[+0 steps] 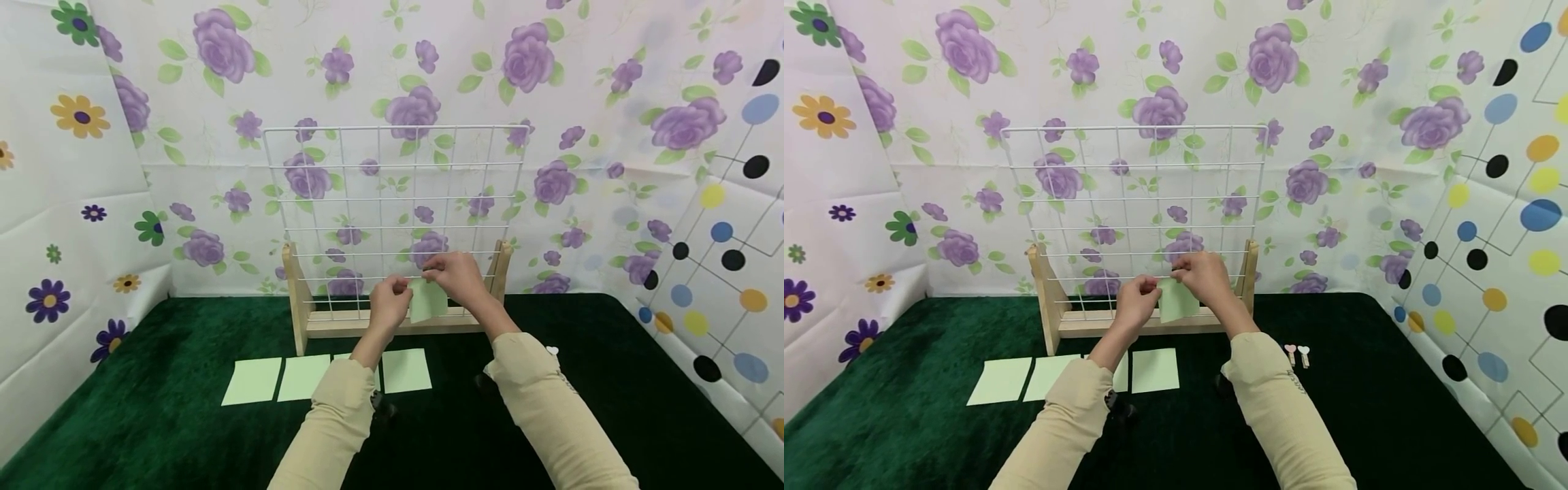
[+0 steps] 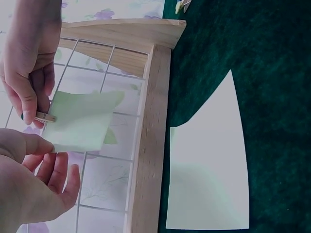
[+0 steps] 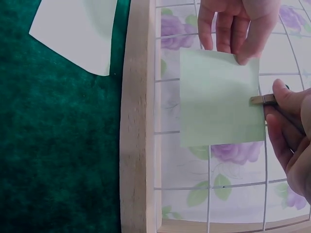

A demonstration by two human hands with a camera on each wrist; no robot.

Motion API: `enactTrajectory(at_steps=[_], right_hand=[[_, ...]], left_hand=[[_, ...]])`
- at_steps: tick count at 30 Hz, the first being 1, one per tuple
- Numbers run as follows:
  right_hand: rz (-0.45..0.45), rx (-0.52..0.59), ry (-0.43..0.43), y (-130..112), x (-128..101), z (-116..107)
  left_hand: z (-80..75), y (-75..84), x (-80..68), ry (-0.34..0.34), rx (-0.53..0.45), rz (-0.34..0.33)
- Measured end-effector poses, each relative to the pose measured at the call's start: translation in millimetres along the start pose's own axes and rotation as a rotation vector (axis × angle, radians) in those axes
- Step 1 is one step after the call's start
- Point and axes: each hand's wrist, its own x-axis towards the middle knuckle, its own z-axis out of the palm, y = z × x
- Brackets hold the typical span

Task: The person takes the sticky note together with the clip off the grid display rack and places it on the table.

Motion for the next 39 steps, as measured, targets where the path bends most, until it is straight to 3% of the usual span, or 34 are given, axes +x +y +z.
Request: enactTrajectory(at_steps=[10, 22, 34, 39], right_hand=[[0.02, -0.033, 0.053, 3.6, -7.5, 0.3], [-0.073, -0.081, 0.154, -2.5, -7.1, 1.0], [0.01, 0.067, 0.143, -1.7, -15.0, -1.7], [0.002, 0.157, 0.123, 1.2, -21.6, -3.5]], left_hand=[[4.3, -1.6, -1.8, -0.028, 0.019, -0.016], [-2.6, -6.9, -1.3, 0.015, -0.014, 0.037], [-13.8, -17.0, -5.1, -0.015, -0.024, 0.037], [-19.0, -20.7, -6.2, -0.023, -0.024, 0.044]])
